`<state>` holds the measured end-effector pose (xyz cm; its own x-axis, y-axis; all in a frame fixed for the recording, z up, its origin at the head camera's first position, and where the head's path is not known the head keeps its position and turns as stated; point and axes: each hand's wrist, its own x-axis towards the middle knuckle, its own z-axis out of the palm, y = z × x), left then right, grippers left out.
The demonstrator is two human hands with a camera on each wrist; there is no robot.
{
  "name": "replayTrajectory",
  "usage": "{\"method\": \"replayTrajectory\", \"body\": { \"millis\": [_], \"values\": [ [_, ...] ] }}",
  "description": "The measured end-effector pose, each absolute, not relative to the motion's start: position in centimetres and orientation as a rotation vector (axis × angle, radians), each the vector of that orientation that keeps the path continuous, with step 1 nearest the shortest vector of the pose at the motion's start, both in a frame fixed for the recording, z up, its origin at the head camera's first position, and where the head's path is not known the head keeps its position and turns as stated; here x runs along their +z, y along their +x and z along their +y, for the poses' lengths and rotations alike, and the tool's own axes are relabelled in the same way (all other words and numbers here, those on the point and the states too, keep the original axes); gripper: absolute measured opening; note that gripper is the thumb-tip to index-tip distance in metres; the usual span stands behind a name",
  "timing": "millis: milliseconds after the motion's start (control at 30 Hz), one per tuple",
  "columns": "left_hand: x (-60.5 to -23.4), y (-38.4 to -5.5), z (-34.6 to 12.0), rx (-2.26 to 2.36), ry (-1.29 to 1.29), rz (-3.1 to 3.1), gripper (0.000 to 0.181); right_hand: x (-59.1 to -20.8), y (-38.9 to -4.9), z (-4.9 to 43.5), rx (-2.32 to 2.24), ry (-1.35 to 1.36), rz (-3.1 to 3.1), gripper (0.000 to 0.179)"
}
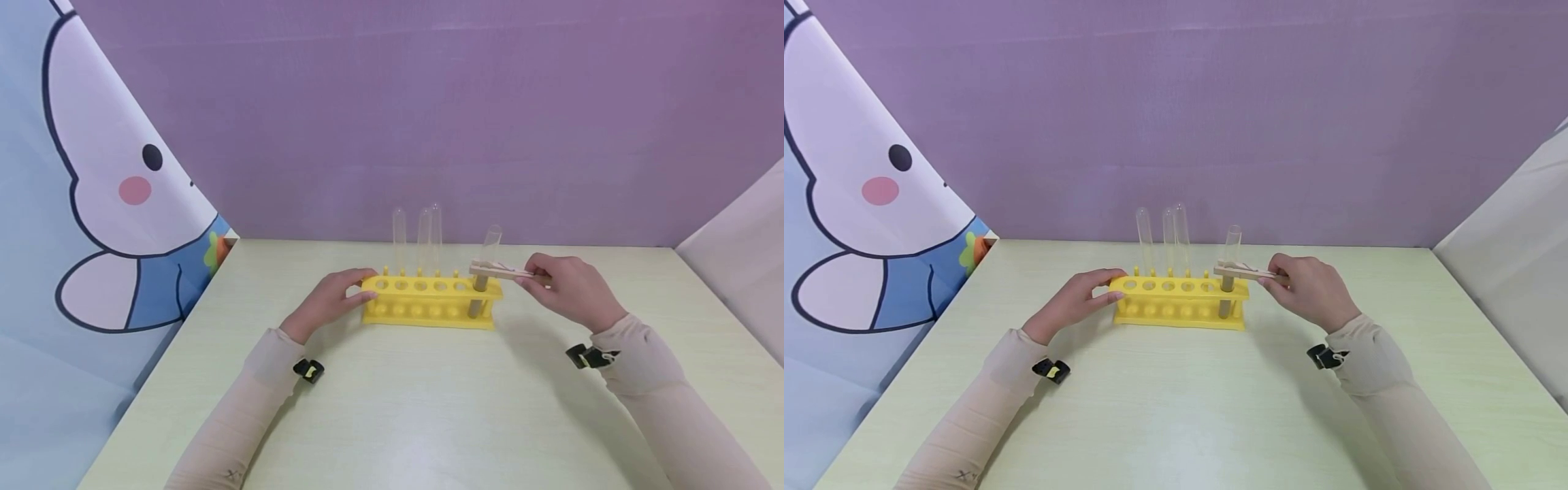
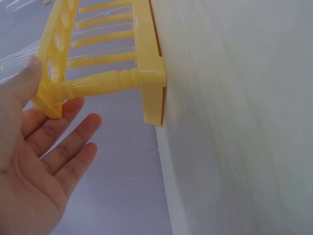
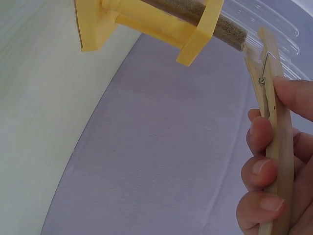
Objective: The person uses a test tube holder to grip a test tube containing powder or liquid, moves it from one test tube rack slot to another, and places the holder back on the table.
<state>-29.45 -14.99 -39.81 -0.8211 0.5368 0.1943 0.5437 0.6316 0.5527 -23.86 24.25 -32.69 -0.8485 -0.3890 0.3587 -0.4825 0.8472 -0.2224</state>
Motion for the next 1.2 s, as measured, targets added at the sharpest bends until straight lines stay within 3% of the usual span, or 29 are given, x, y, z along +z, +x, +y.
{"method": "replayTrajectory", "body": {
  "millis": [633,1200],
  "values": [
    [-39.9,-29.5,-15.0,-0.950,-0.943,-2.809,0.044,-32.8,-24.4,24.6,0.495,0.703,-2.715,0.012],
    [-39.9,-29.5,-15.0,-0.958,-0.932,-2.828,0.044,-33.8,-24.4,24.4,0.261,0.755,-2.544,0.016]
  ]
}}
